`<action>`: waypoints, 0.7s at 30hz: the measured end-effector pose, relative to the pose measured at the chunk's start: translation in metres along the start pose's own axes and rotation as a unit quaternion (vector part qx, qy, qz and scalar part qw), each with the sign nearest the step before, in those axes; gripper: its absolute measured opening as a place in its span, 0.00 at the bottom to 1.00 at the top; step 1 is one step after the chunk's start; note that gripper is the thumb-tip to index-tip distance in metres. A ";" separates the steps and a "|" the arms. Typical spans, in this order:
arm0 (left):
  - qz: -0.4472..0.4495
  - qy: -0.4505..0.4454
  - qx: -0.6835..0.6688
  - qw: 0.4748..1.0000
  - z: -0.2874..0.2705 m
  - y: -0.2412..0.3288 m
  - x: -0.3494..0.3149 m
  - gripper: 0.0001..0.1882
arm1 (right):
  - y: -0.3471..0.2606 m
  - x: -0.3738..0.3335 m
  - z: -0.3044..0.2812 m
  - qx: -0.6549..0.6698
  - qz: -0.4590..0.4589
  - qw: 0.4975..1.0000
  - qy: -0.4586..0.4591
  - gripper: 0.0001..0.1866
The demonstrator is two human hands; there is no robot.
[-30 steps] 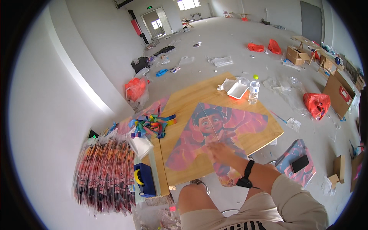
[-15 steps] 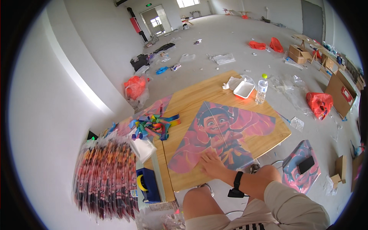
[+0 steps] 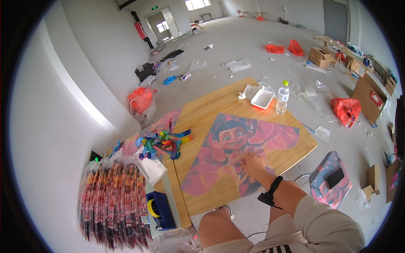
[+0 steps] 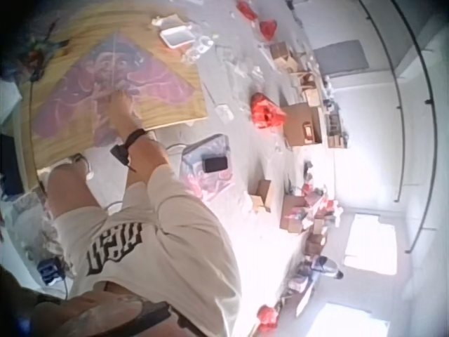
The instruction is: The recorder is assembling a printed kite by inserting plastic or wooden rods into the pre-cut fabric or plastic skin of the kite.
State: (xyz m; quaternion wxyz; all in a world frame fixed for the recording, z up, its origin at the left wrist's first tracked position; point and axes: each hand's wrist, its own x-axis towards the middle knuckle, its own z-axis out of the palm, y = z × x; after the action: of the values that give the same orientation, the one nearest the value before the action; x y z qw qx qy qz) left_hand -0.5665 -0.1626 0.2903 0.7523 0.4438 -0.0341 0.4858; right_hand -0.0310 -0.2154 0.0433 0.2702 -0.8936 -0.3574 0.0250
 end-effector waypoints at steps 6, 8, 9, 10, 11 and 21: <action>-0.001 0.003 0.009 1.000 0.010 -0.008 0.010 0.09 | 0.017 0.000 0.011 -0.124 -0.015 0.992 -0.006 0.16; -0.006 0.010 0.003 1.000 0.015 -0.008 0.012 0.10 | 0.022 -0.001 0.022 -0.133 -0.020 0.991 0.013 0.16; -0.009 0.015 0.001 1.000 0.016 -0.009 0.013 0.10 | 0.023 -0.002 0.025 -0.138 -0.022 0.990 0.021 0.16; -0.010 0.022 0.001 1.000 0.014 -0.009 0.012 0.10 | 0.026 -0.002 0.026 -0.141 -0.026 0.990 0.017 0.16; -0.012 0.028 0.000 1.000 0.010 -0.010 0.010 0.10 | 0.030 -0.001 0.027 -0.144 -0.029 0.989 0.013 0.16; -0.013 0.052 0.014 0.998 0.014 -0.010 0.007 0.11 | 0.033 -0.009 0.010 -0.039 -0.049 0.997 0.049 0.09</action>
State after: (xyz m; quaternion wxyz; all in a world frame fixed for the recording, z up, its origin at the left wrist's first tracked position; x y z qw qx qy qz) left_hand -0.5496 -0.1689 0.2956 0.7529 0.4292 0.0175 0.4987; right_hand -0.0199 -0.2366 0.0172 0.2535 -0.8849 -0.3880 -0.0464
